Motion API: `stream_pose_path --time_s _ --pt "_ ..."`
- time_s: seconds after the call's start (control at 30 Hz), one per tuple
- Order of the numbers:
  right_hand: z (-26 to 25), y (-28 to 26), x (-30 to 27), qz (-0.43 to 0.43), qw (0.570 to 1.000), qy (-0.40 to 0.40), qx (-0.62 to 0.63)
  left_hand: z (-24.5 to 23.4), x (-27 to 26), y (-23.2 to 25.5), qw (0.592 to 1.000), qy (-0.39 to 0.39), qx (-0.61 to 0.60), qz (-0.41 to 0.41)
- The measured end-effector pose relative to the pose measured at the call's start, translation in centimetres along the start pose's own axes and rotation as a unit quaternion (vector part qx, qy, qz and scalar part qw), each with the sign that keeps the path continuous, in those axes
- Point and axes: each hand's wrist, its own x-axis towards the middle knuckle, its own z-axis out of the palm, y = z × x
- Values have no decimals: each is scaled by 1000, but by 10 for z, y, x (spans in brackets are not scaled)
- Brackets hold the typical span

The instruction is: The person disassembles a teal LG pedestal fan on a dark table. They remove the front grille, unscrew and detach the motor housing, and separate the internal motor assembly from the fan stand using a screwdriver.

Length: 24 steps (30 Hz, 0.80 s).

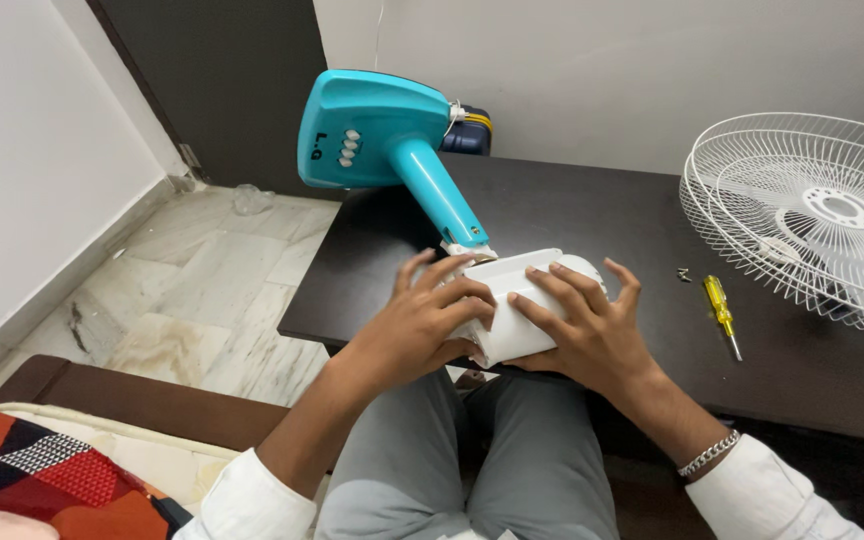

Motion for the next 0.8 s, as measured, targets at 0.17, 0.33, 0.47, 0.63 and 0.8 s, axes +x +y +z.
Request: stream_pose_path --time_s 0.17,0.33,0.47,0.63,0.8 --pt "-6 33 -2 -46 999 -12 21 3 -1 -12 997 -22 -26 72" --pt "-4 59 -10 -83 993 9 80 19 4 -8 994 -25 -74 76" --pt "-4 77 -23 -73 992 -16 100 25 17 -2 985 -54 -123 107" --pt "-15 93 -33 -33 990 -76 110 12 46 -13 979 -94 -162 77" --pt "-36 93 -35 73 972 -215 64 -11 73 -50 978 -199 -52 -23"
